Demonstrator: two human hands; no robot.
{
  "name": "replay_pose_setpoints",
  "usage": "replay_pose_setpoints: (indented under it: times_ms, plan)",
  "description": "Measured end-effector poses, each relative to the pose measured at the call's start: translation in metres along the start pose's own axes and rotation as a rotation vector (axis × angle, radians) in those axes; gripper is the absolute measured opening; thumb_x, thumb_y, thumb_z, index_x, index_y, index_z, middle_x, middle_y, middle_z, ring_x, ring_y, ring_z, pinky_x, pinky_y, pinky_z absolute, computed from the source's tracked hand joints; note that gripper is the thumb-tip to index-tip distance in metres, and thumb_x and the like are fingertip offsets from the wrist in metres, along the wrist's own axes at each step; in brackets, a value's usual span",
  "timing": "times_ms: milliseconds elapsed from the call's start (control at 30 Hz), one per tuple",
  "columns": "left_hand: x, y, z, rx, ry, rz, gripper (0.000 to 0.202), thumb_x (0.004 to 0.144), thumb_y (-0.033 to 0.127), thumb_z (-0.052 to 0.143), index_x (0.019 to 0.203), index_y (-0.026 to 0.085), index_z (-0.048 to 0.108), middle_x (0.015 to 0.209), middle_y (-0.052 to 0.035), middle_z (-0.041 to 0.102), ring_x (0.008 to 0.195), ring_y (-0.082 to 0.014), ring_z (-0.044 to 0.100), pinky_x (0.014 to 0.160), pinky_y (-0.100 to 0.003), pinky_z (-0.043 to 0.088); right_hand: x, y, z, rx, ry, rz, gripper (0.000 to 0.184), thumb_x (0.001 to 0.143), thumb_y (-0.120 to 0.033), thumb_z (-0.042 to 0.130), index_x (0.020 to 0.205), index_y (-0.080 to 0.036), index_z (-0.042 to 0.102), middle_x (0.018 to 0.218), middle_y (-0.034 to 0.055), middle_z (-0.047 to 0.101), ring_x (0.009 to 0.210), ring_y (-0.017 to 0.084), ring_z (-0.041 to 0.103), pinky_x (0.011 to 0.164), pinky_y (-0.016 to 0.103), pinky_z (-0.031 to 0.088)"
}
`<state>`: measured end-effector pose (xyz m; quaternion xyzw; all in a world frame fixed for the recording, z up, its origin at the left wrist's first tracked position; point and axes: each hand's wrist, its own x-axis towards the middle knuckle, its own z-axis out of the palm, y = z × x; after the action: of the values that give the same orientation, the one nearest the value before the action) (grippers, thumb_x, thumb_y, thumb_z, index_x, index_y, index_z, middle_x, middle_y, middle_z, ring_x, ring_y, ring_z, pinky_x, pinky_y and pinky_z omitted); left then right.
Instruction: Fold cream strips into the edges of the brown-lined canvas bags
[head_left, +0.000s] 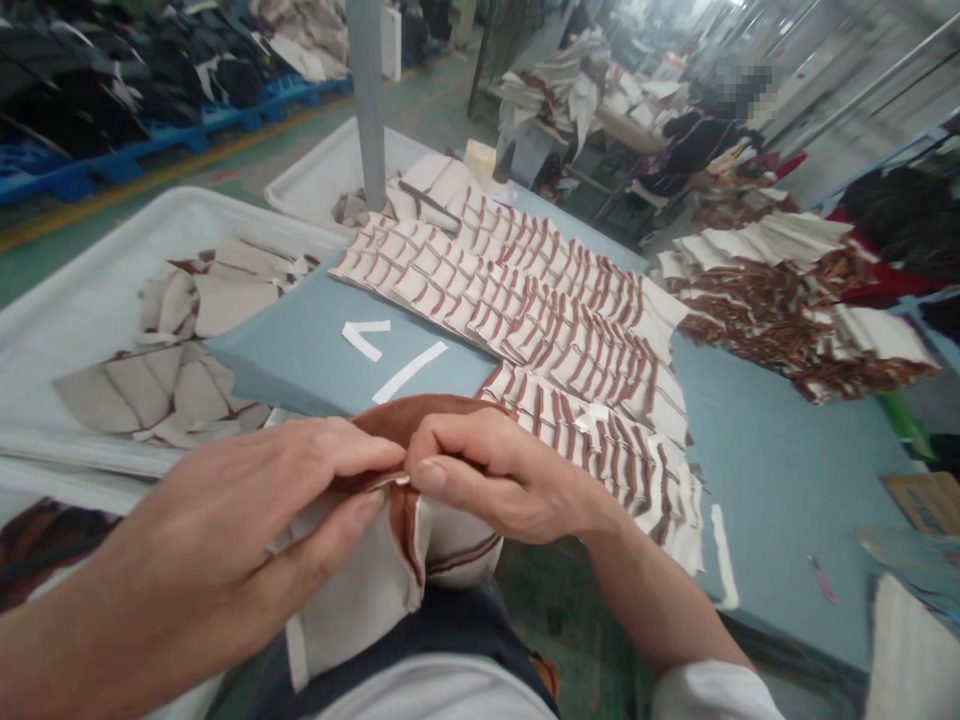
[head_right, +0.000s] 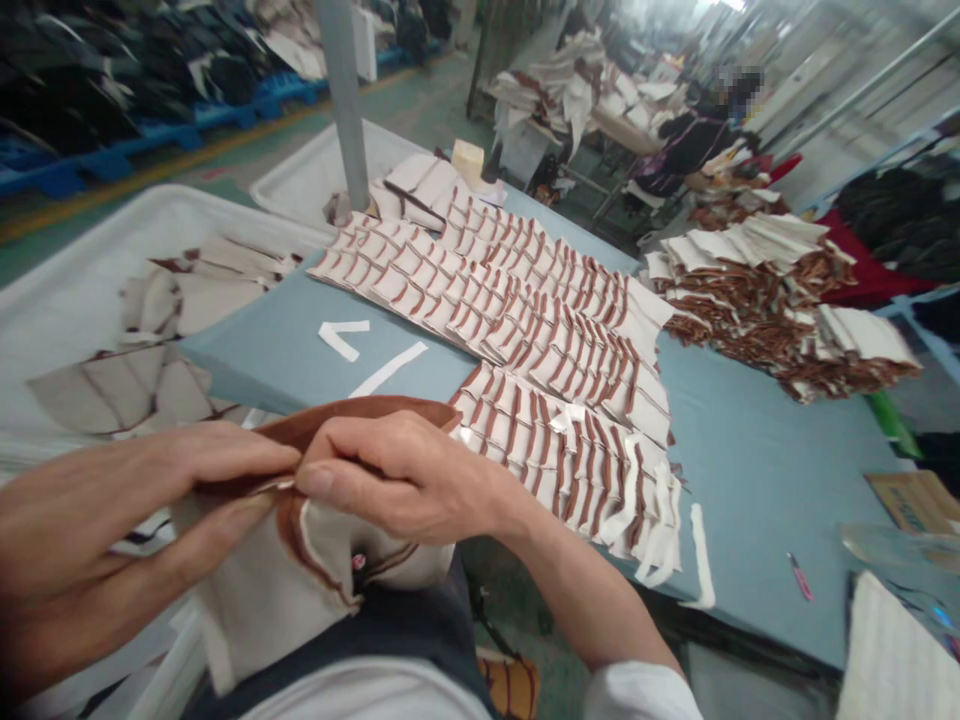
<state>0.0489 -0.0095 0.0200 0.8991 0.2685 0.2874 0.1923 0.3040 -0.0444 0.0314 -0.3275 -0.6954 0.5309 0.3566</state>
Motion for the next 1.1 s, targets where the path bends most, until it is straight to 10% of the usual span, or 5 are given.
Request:
replay_pose_setpoints:
  times_ms: [300,633,800,1100]
  plan:
    - [0.031,-0.009,-0.016,-0.125,-0.172,0.120,0.027,0.119,0.038,0.048,0.105,0.035,0.072,0.087,0.0155,0.081,0.073,-0.0075,0.075,0.071,-0.018,0.048,-0.011,-0.004,-0.002,-0.956,0.109,-0.276,0.031,0.121,-0.026,0.036,0.102,-0.021,0.061,0.087,0.0027,0.071,0.079,0.017,0.064,0.068,0.031,0.043]
    - [0.037,0.006,-0.002,0.200,-0.068,0.242,0.046,0.109,0.020,0.039,0.070,0.028,0.062,0.058,0.0061,0.064,0.051,-0.0143,0.061,0.059,-0.034,0.041,-0.017,-0.001,-0.007,-0.572,-0.001,-0.136,0.020,0.116,-0.018,0.043,0.115,-0.022,0.062,0.101,0.0047,0.076,0.092,0.016,0.071,0.083,0.027,0.055]
    - [0.032,0.002,0.004,0.123,-0.090,0.243,0.044,0.114,0.020,0.041,0.075,0.026,0.061,0.064,0.0053,0.063,0.059,-0.0159,0.058,0.068,-0.034,0.039,-0.008,0.004,-0.015,-0.359,-0.003,-0.061,0.033,0.116,-0.045,0.058,0.096,-0.019,0.066,0.078,-0.0040,0.064,0.069,0.010,0.059,0.065,0.022,0.043]
    - [0.026,-0.019,-0.004,-0.234,-0.139,0.037,0.018,0.107,0.029,0.069,0.089,0.027,0.070,0.078,0.0084,0.070,0.073,-0.0135,0.062,0.074,-0.027,0.041,0.001,0.009,-0.001,-0.744,0.108,-0.311,0.030,0.104,-0.018,0.049,0.075,-0.024,0.050,0.064,-0.0042,0.057,0.058,0.011,0.050,0.057,0.028,0.032]
